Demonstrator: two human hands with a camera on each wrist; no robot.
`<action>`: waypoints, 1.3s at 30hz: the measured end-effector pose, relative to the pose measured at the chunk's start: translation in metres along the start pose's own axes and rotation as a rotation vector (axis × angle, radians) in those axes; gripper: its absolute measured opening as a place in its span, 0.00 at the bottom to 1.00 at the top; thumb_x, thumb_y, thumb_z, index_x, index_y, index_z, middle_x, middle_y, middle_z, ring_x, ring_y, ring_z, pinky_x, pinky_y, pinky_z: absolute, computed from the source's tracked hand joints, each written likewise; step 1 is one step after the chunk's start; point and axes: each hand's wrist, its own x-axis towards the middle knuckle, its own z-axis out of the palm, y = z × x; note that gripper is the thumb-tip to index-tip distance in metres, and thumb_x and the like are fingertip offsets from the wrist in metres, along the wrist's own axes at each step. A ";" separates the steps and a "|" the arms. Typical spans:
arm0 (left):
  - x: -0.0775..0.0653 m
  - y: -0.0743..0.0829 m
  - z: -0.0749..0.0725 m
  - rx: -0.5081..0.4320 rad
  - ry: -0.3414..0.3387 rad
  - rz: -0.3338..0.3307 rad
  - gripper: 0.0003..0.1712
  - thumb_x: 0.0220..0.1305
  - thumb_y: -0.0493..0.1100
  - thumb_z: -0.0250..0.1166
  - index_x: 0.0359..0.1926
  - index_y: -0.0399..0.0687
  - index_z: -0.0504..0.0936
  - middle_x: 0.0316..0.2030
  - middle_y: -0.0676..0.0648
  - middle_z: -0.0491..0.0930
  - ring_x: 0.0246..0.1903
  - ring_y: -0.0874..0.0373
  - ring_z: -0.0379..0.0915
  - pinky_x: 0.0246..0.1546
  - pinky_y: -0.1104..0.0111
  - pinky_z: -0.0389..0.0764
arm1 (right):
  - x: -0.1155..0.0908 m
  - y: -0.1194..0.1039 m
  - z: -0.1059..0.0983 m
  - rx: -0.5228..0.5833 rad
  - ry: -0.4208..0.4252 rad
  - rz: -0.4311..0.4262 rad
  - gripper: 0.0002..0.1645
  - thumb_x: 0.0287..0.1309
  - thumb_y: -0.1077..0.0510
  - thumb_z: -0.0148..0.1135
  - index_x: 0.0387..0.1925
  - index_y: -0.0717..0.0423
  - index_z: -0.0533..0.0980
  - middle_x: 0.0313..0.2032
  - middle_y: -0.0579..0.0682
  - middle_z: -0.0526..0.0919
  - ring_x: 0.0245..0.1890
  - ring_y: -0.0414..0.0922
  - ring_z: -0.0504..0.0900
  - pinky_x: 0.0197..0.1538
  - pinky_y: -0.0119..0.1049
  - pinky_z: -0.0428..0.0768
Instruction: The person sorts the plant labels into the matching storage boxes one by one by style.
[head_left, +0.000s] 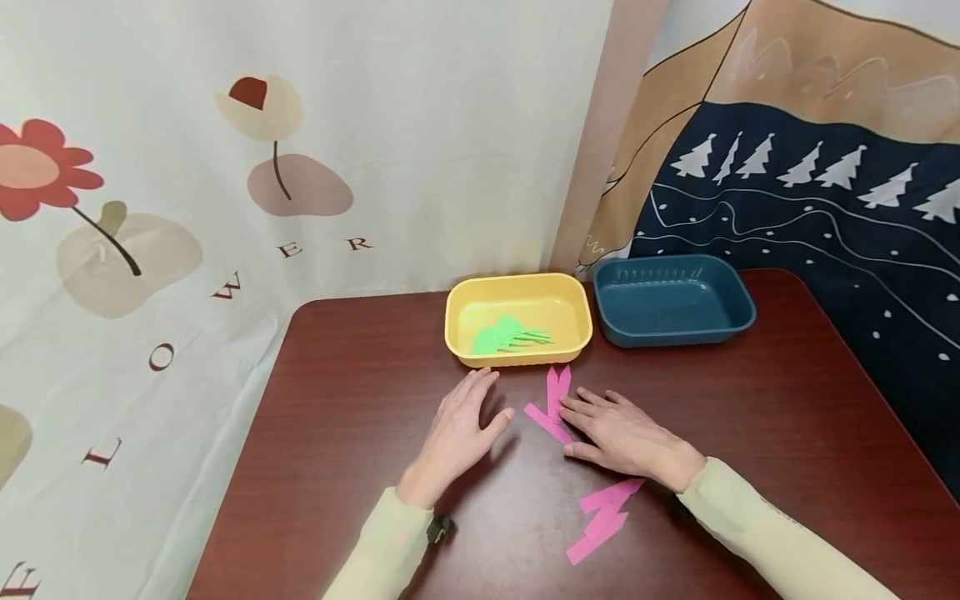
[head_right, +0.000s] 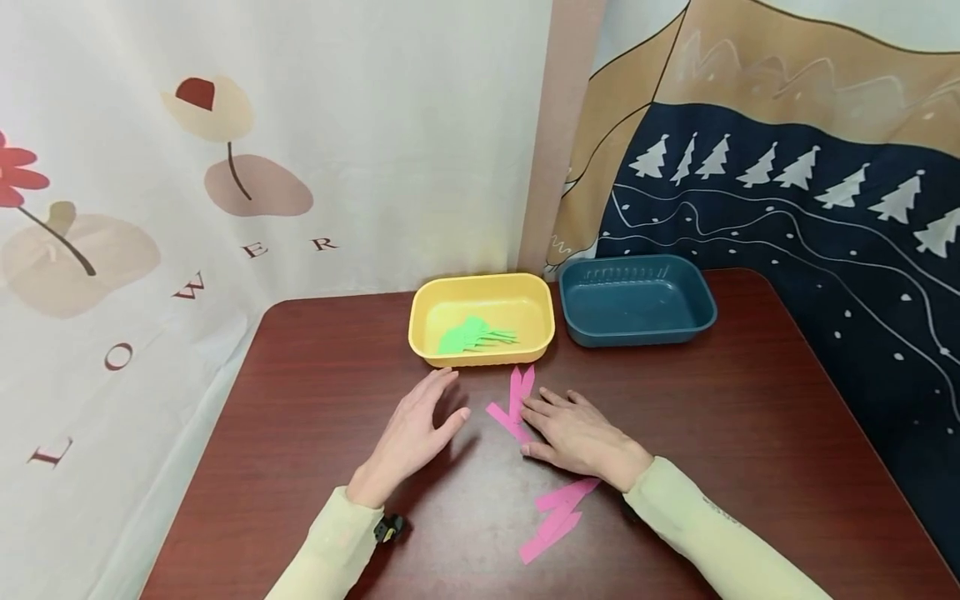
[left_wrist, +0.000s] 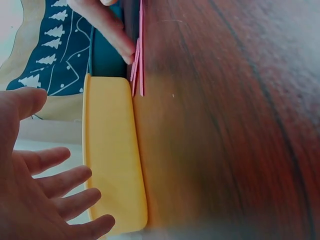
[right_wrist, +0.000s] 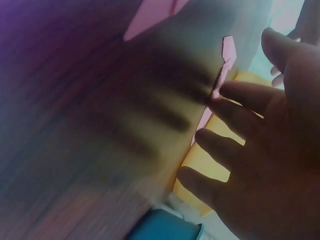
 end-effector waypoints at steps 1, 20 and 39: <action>0.001 0.001 0.001 -0.001 -0.003 0.005 0.36 0.70 0.55 0.66 0.72 0.44 0.73 0.72 0.40 0.70 0.74 0.42 0.61 0.71 0.43 0.62 | -0.003 0.001 0.000 -0.001 -0.001 0.002 0.39 0.71 0.37 0.61 0.72 0.55 0.73 0.72 0.54 0.72 0.74 0.60 0.66 0.70 0.65 0.64; 0.004 0.005 0.012 0.031 -0.050 0.035 0.34 0.68 0.55 0.66 0.70 0.44 0.75 0.69 0.41 0.74 0.72 0.43 0.65 0.69 0.42 0.65 | -0.039 0.034 -0.010 0.131 0.108 0.164 0.22 0.64 0.37 0.69 0.49 0.47 0.85 0.49 0.46 0.84 0.51 0.47 0.81 0.58 0.55 0.79; 0.002 0.004 0.017 0.021 -0.066 0.035 0.34 0.68 0.56 0.66 0.70 0.45 0.76 0.68 0.44 0.75 0.71 0.45 0.67 0.68 0.43 0.65 | -0.011 0.026 -0.012 -0.062 0.195 0.402 0.16 0.53 0.58 0.77 0.27 0.61 0.76 0.23 0.52 0.71 0.22 0.48 0.73 0.28 0.43 0.78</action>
